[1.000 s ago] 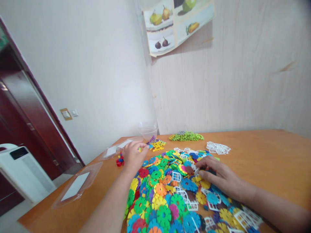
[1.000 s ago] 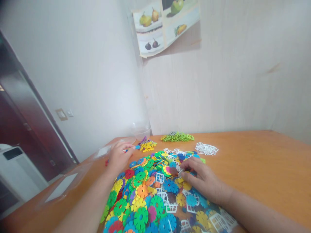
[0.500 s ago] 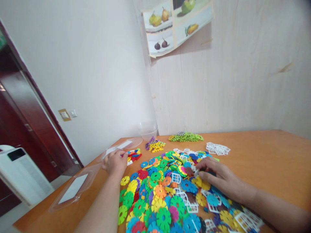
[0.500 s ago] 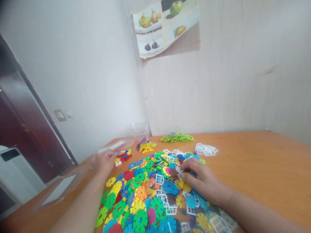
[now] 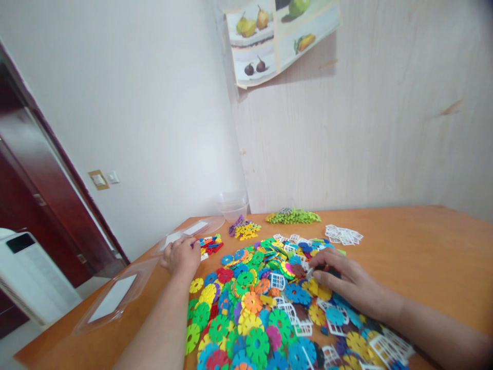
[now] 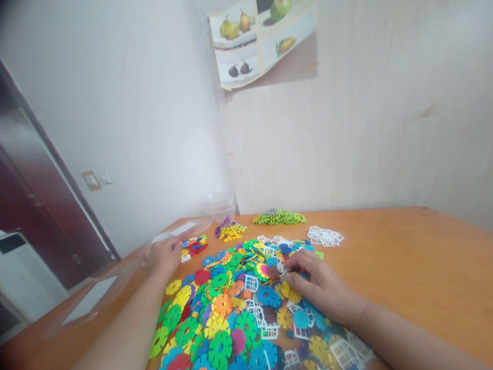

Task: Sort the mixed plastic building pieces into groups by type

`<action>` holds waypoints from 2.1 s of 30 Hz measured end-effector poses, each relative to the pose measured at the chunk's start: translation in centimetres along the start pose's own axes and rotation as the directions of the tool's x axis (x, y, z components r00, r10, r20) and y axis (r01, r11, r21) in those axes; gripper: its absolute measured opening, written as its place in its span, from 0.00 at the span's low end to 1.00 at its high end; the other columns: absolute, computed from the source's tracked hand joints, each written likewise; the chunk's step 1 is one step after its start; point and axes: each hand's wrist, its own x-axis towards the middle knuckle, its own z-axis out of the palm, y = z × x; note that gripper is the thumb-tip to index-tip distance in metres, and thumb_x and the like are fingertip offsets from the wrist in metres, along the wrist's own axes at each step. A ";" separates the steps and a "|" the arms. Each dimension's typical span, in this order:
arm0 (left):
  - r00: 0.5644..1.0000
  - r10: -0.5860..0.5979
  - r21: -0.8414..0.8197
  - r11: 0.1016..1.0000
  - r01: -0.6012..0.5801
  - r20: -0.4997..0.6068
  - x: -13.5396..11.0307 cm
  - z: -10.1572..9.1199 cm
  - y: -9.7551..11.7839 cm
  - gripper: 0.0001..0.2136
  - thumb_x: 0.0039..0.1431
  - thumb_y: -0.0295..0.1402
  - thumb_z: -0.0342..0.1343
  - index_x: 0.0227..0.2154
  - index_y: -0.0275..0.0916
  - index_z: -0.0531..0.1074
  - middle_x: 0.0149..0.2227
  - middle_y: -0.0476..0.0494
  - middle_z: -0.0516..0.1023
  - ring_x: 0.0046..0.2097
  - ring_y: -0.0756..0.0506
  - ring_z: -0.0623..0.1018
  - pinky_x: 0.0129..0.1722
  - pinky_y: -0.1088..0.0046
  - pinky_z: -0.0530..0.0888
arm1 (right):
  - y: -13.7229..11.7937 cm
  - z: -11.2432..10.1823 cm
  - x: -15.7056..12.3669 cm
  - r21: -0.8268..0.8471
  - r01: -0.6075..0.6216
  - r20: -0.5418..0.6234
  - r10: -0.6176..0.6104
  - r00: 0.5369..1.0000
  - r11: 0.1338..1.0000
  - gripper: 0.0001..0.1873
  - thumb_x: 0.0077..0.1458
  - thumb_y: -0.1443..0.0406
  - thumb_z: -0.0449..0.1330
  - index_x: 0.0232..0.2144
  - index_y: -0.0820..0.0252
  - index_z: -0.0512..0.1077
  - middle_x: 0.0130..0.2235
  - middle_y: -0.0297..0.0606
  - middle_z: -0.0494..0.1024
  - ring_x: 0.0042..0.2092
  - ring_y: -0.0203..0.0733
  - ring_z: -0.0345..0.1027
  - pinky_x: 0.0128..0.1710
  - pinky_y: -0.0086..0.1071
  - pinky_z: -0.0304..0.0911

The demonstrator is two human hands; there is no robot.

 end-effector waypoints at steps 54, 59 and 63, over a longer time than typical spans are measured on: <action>0.499 0.861 -0.735 0.398 -0.549 0.093 -14.7 -6.4 13.7 0.04 0.60 0.33 0.56 0.32 0.44 0.76 0.33 0.51 0.79 0.41 0.46 0.75 0.44 0.68 0.68 | -1.8 0.5 0.2 -0.206 0.415 -0.002 -0.424 0.906 0.886 0.08 0.61 0.62 0.61 0.43 0.48 0.76 0.46 0.37 0.78 0.50 0.45 0.69 0.51 0.43 0.63; 0.552 0.831 -0.737 0.414 -0.534 0.067 -13.7 -5.9 13.5 0.04 0.57 0.30 0.56 0.32 0.44 0.76 0.33 0.50 0.80 0.39 0.47 0.76 0.42 0.69 0.70 | -1.9 0.2 -0.3 -0.200 0.306 -0.019 -0.316 0.949 0.931 0.17 0.59 0.58 0.61 0.51 0.49 0.72 0.49 0.41 0.76 0.51 0.49 0.67 0.51 0.44 0.64; 0.724 0.690 -0.620 0.561 -0.548 -0.016 -10.0 -4.3 11.7 0.07 0.56 0.31 0.56 0.37 0.43 0.76 0.39 0.47 0.80 0.44 0.44 0.77 0.44 0.67 0.71 | -1.2 -0.1 -0.4 -0.208 0.182 -0.078 -0.202 0.976 0.961 0.17 0.61 0.57 0.59 0.51 0.52 0.71 0.47 0.42 0.76 0.49 0.50 0.69 0.49 0.44 0.66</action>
